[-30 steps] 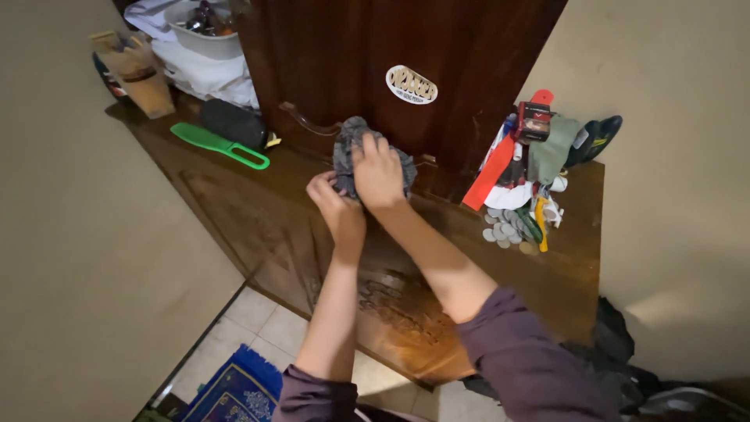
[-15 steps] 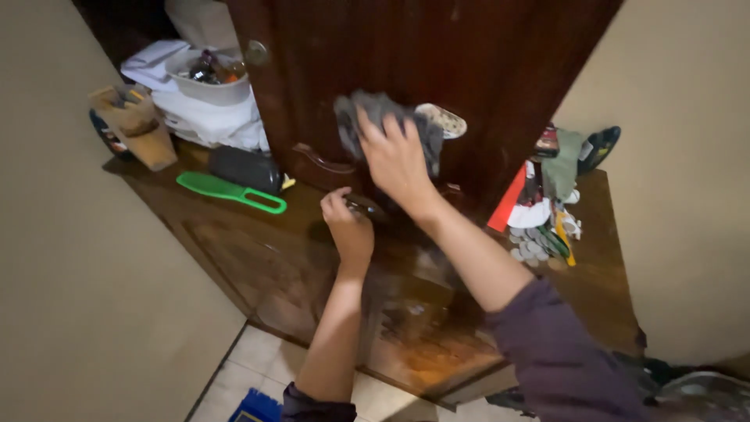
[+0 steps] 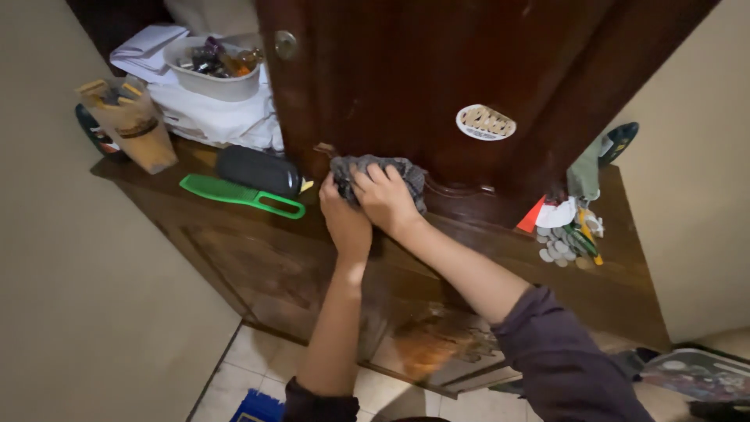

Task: Wiping the surface and doors of a wooden wardrobe with a cloth.

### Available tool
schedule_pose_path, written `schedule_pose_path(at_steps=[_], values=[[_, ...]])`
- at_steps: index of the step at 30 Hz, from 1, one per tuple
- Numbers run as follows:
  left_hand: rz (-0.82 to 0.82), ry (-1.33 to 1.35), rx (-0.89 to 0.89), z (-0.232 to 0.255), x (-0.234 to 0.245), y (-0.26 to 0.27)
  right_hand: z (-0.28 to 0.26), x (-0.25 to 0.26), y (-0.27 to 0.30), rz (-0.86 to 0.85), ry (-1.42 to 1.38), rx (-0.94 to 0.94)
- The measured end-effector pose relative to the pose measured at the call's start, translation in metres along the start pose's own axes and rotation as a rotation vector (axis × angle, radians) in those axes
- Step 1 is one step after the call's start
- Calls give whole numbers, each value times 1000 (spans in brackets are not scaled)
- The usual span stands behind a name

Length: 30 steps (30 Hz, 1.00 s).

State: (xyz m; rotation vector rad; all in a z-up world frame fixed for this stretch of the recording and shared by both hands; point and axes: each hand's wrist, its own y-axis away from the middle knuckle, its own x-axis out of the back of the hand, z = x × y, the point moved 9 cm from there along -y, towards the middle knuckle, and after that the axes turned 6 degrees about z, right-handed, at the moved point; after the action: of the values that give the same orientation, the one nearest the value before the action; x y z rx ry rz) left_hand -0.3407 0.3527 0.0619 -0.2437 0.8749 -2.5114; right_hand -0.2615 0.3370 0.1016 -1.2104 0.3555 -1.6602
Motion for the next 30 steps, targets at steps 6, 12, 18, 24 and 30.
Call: schedule_pose_path(at_steps=[6, 12, 18, 24, 30], values=[[-10, 233, 120, -21, 1, -3, 3, 14, -31, 8, -167, -99], [-165, 0, 376, 2, 3, -7, 13, 52, -100, 162, -106, -131], [-214, -25, 436, -3, 1, -11, -8, 25, -104, -8, 74, -94], [-188, -124, 251, -43, -21, 4, -15, -18, -78, -229, -121, -98], [-221, -180, 300, -12, -7, -3, -7, 34, -103, -46, -42, -176]])
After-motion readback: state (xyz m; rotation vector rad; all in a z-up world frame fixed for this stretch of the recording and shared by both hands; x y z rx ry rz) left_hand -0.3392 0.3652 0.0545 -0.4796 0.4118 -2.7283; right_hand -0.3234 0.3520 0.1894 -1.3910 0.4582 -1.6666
